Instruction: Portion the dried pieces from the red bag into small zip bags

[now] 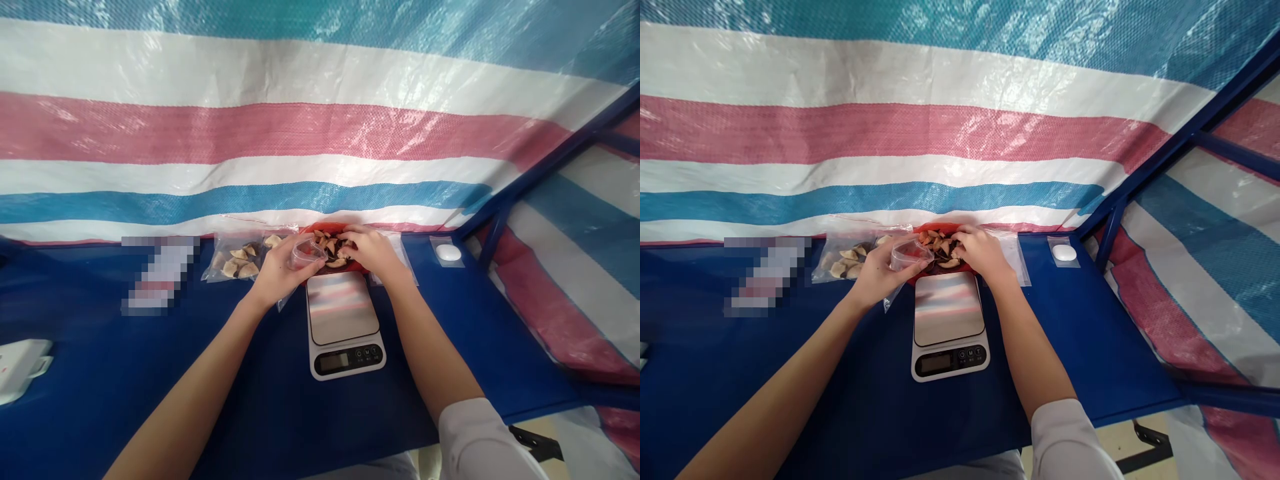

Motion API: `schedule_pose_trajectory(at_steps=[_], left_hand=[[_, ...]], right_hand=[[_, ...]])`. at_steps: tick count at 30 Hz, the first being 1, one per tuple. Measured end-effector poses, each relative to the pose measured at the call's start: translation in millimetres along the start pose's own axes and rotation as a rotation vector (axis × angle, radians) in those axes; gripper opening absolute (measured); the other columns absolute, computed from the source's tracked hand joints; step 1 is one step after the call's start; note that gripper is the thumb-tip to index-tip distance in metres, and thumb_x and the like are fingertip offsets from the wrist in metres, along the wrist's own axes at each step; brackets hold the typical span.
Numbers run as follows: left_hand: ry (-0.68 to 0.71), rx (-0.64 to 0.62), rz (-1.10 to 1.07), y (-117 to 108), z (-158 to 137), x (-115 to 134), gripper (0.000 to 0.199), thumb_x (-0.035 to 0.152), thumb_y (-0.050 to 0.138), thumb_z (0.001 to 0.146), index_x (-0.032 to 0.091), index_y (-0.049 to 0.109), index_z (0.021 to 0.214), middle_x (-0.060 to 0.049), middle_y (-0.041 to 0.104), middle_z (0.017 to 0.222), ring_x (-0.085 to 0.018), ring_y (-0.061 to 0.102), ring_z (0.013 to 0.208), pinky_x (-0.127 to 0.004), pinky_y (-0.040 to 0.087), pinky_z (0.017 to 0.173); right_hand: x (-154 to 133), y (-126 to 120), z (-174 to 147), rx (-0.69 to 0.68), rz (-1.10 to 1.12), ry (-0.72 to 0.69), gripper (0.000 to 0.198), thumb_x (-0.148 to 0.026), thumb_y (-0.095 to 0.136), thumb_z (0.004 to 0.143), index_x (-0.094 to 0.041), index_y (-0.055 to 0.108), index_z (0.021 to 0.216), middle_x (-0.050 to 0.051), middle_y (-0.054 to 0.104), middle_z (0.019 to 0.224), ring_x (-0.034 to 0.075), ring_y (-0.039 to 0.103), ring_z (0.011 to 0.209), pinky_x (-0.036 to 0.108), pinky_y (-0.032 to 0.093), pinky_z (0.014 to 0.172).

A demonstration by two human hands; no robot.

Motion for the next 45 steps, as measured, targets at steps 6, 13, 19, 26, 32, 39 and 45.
schedule_pose_trajectory(at_steps=[6, 13, 19, 26, 32, 39, 45], left_hand=[[0.004, 0.001, -0.009, 1, 0, 0, 0.052, 0.051, 0.074, 0.081, 0.021, 0.066, 0.122, -0.011, 0.072, 0.121, -0.029, 0.068, 0.111, -0.045, 0.053, 0.101], [-0.017, -0.009, -0.017, 2, 0, -1, 0.053, 0.054, 0.073, 0.080, 0.020, 0.067, 0.121, -0.010, 0.072, 0.119, -0.028, 0.068, 0.109, -0.046, 0.053, 0.101], [-0.007, -0.021, -0.020, 4, 0, -1, 0.053, 0.053, 0.073, 0.080, 0.020, 0.067, 0.121, -0.011, 0.072, 0.121, -0.028, 0.067, 0.111, -0.045, 0.051, 0.102], [-0.012, -0.024, -0.054, 6, 0, -2, 0.054, 0.051, 0.075, 0.079, 0.018, 0.067, 0.121, -0.011, 0.072, 0.120, -0.029, 0.067, 0.111, -0.045, 0.051, 0.102], [-0.033, -0.023, -0.048, 6, 0, -3, 0.054, 0.052, 0.075, 0.079, 0.019, 0.067, 0.121, -0.011, 0.072, 0.119, -0.029, 0.068, 0.109, -0.045, 0.051, 0.101], [-0.043, -0.028, -0.064, 4, 0, -2, 0.053, 0.051, 0.075, 0.080, 0.019, 0.066, 0.121, -0.011, 0.073, 0.118, -0.028, 0.069, 0.107, -0.044, 0.053, 0.099], [-0.036, -0.020, -0.069, 2, 0, -2, 0.052, 0.049, 0.076, 0.080, 0.018, 0.067, 0.121, -0.011, 0.073, 0.118, -0.027, 0.069, 0.105, -0.043, 0.053, 0.098]], right_hand=[[1, 2, -1, 0.012, -0.033, 0.052, 0.028, -0.025, 0.059, 0.090, -0.024, 0.073, 0.115, 0.006, 0.070, 0.126, 0.026, 0.065, 0.109, 0.036, 0.051, 0.094], [4, 9, 0, -0.016, -0.064, 0.089, 0.030, -0.029, 0.055, 0.094, -0.024, 0.071, 0.119, 0.008, 0.073, 0.118, 0.026, 0.065, 0.106, 0.037, 0.050, 0.091], [8, 11, 1, -0.028, -0.021, 0.068, 0.033, -0.026, 0.054, 0.094, -0.023, 0.070, 0.124, 0.008, 0.071, 0.125, 0.025, 0.064, 0.112, 0.035, 0.048, 0.095], [14, 19, 4, -0.044, 0.002, 0.099, 0.033, -0.030, 0.054, 0.095, -0.025, 0.072, 0.121, 0.007, 0.073, 0.121, 0.027, 0.066, 0.109, 0.036, 0.050, 0.092], [9, 16, 4, -0.053, 0.001, 0.053, 0.031, -0.031, 0.052, 0.096, -0.027, 0.075, 0.117, 0.006, 0.075, 0.116, 0.025, 0.068, 0.103, 0.033, 0.049, 0.092], [10, 6, 3, 0.052, 0.080, -0.061, 0.026, -0.032, 0.059, 0.093, -0.025, 0.078, 0.109, 0.004, 0.078, 0.108, 0.024, 0.071, 0.096, 0.032, 0.051, 0.087], [13, -3, 1, 0.141, 0.245, -0.090, 0.023, -0.026, 0.062, 0.090, -0.027, 0.079, 0.105, 0.002, 0.079, 0.101, 0.022, 0.073, 0.092, 0.031, 0.054, 0.086]])
Point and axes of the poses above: each hand's wrist, its own z-axis towards the middle knuckle, its own y-axis out of the palm, x = y × z, the point moved 4 cm from there along z, towards the middle knuckle
